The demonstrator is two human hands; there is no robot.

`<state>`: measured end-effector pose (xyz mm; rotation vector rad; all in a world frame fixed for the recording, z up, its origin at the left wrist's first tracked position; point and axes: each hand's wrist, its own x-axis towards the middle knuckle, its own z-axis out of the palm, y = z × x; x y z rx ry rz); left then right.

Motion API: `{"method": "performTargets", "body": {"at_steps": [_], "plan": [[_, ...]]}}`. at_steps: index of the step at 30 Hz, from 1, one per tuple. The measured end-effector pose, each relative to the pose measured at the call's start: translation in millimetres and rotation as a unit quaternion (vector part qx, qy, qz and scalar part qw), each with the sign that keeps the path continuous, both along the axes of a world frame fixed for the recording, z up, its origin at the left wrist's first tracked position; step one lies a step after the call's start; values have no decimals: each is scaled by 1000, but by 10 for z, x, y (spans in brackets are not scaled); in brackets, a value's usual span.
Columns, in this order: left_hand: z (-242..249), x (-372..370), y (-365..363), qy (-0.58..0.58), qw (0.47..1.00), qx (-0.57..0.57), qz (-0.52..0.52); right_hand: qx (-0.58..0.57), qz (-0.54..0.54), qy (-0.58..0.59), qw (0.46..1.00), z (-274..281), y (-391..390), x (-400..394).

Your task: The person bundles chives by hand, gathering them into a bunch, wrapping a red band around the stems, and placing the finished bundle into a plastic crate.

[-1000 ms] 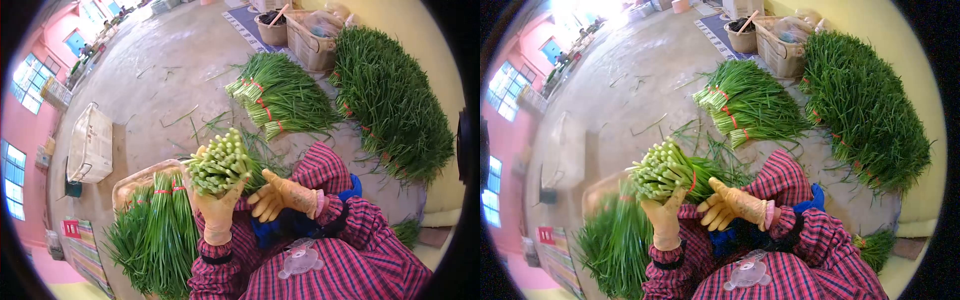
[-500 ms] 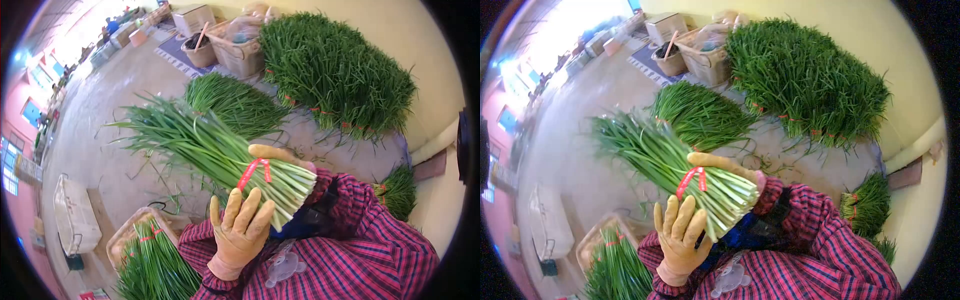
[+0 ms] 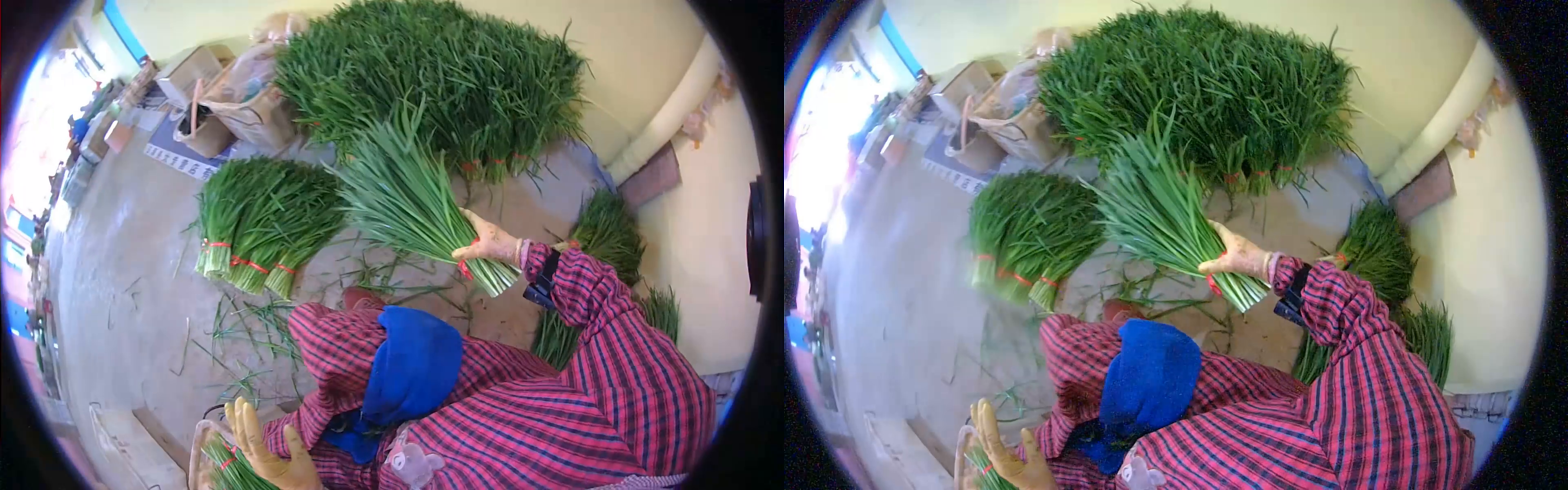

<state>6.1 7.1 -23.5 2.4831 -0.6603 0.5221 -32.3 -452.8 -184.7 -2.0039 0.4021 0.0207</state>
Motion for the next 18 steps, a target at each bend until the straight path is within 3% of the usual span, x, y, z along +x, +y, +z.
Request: {"method": "performTargets", "body": {"at_steps": [3, 7, 9, 14, 18], "plan": [[-30, 36, -63, 13, 1000, -6, 2, -23, -105, 45, 993, -729, -151, -523], [107, 79, -285, 13, 1000, 15, -11, -17, -218, 67, 973, -1008, -93, -1219], [13, 97, -363, -6, 999, 30, -9, -38, -232, 90, 968, -1527, -67, -1515], [50, 123, -517, -25, 998, 58, -24, -52, -256, 149, 954, -2018, 160, -2313], [-2, 117, -559, -21, 998, 52, -16, -25, -267, 188, 945, -2148, 326, -2468]]}}
